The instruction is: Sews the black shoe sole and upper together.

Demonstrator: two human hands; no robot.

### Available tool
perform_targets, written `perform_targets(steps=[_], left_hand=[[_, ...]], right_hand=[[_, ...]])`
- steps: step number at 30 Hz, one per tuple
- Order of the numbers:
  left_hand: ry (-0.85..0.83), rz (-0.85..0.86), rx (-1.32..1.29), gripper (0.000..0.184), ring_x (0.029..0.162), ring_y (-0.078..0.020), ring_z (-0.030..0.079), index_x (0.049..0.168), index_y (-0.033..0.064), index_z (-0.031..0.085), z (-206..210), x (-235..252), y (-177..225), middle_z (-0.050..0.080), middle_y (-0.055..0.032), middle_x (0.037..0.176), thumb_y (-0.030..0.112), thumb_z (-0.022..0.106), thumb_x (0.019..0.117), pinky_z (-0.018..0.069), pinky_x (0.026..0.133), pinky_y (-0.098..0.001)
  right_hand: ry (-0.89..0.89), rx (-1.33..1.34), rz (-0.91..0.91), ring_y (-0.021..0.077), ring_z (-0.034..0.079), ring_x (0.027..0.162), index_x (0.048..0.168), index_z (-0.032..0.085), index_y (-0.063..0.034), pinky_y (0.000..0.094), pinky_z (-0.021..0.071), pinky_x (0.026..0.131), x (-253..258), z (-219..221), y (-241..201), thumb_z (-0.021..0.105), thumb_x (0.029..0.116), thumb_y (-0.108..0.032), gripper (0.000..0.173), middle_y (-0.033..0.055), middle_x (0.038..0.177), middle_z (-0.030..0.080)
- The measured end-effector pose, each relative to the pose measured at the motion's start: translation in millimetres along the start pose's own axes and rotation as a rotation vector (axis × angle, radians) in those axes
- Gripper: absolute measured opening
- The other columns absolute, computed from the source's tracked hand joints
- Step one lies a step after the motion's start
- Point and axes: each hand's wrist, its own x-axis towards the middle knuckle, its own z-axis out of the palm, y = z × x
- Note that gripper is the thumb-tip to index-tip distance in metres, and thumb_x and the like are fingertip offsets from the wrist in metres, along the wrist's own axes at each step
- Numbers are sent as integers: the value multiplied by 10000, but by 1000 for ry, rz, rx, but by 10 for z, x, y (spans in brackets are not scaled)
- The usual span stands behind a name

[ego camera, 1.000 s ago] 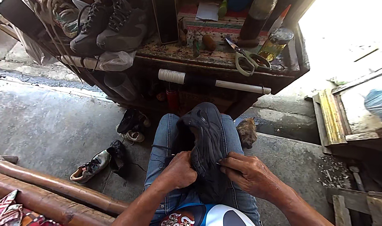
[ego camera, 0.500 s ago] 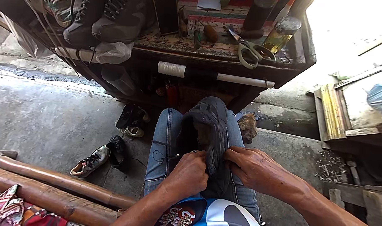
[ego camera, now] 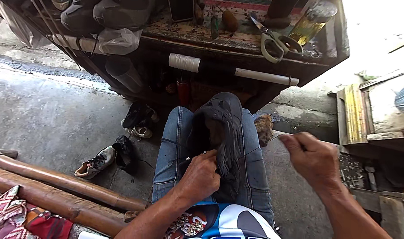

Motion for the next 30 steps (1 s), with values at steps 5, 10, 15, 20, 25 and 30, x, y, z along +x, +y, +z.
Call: perform_targets(steps=[5, 10, 15, 20, 25, 30], left_hand=[[-28, -214, -372, 168, 936, 0, 696, 1004, 42, 724, -157, 10, -258, 752, 14, 958, 22, 695, 839, 590, 889, -247], [20, -151, -11, 133, 865, -56, 699, 853, 101, 753, -305, -121, -327, 739, 3, 861, 155, 639, 896, 586, 811, -311], [101, -143, 231, 262, 883, -75, 699, 1055, 99, 780, -681, -287, -418, 755, -20, 945, 162, 540, 972, 580, 812, -291], [184, -167, 441, 312, 1129, -292, 604, 1183, 135, 771, -848, -317, -344, 667, -157, 1196, 268, 554, 1001, 474, 959, -478], [97, -111, 5, 254, 1094, -100, 658, 1114, 63, 747, -550, -132, -266, 697, -64, 1181, 128, 557, 958, 568, 941, -292], [-152, -207, 97, 275, 1091, -190, 674, 1040, 105, 750, -313, -100, -393, 737, -73, 1050, 291, 578, 933, 525, 964, -459]], right_hand=[[-182, 415, 162, -6, 496, 552, 1028, 700, -119, 191, 439, 523, -44, 32, 31, 524, 1057, -384, 319, -75, 679, 550], [-615, 1060, 201, -15, 489, 526, 1183, 743, -184, 160, 431, 478, -122, 18, -308, 533, 1063, -387, 316, -98, 675, 578], [-1033, 894, -154, -28, 500, 619, 947, 720, -82, 172, 390, 545, -112, 131, -429, 525, 1077, -342, 350, -62, 743, 604], [-927, 841, -180, -11, 542, 689, 943, 695, -70, 170, 425, 587, -46, 2, -407, 613, 1037, -289, 252, -39, 777, 611], [-1081, 962, -247, 2, 551, 706, 990, 682, -29, 183, 442, 611, -43, 96, -484, 568, 1043, -201, 213, -10, 819, 628], [-967, 753, -234, -11, 573, 732, 1001, 701, -69, 170, 462, 627, 0, -112, -431, 563, 1038, -210, 201, -28, 833, 647]])
